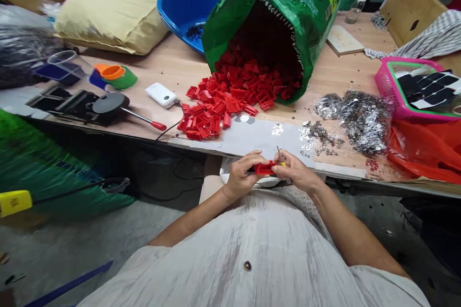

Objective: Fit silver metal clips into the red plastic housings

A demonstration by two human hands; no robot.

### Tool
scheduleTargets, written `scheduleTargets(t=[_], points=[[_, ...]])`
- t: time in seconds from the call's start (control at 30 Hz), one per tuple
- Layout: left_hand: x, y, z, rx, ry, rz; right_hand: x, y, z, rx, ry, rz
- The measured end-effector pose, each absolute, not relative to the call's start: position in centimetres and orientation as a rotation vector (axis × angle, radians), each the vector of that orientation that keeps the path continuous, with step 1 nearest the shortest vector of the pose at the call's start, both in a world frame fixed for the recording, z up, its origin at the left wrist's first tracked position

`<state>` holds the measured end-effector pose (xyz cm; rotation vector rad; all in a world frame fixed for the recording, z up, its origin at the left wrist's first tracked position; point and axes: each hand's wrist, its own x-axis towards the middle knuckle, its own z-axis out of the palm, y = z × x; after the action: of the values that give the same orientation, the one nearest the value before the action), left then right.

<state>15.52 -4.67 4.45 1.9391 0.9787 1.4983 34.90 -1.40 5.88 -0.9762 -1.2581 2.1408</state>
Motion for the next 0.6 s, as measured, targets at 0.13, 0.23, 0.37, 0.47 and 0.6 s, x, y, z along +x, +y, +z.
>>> scheduleTargets(t=[0.13, 0.23, 0.37, 0.47, 0.6], points=[[14.8, -4.3, 4.1, 1.789, 0.913, 1.472, 34.5, -1.6, 5.4, -0.893, -1.173, 2.208], [14.6, -4.3, 3.7, 1.498, 0.972, 1.454, 34.5, -0.2, 5.7, -0.933, -1.4, 2.117], [14.5, -4.2, 3.6, 0.972, 0.941, 1.452, 35.0, 4.0, 5.9, -1.296, -1.893, 1.271], [14.3, -4.1, 4.0, 0.724, 0.861, 1.411, 34.9, 7.1, 5.3, -1.499, -2.123, 0.686], [13.9, -4.1, 4.8, 0.602, 0.783, 1.35, 34.4, 9.3, 4.2, -1.549, -2.267, 0.472]])
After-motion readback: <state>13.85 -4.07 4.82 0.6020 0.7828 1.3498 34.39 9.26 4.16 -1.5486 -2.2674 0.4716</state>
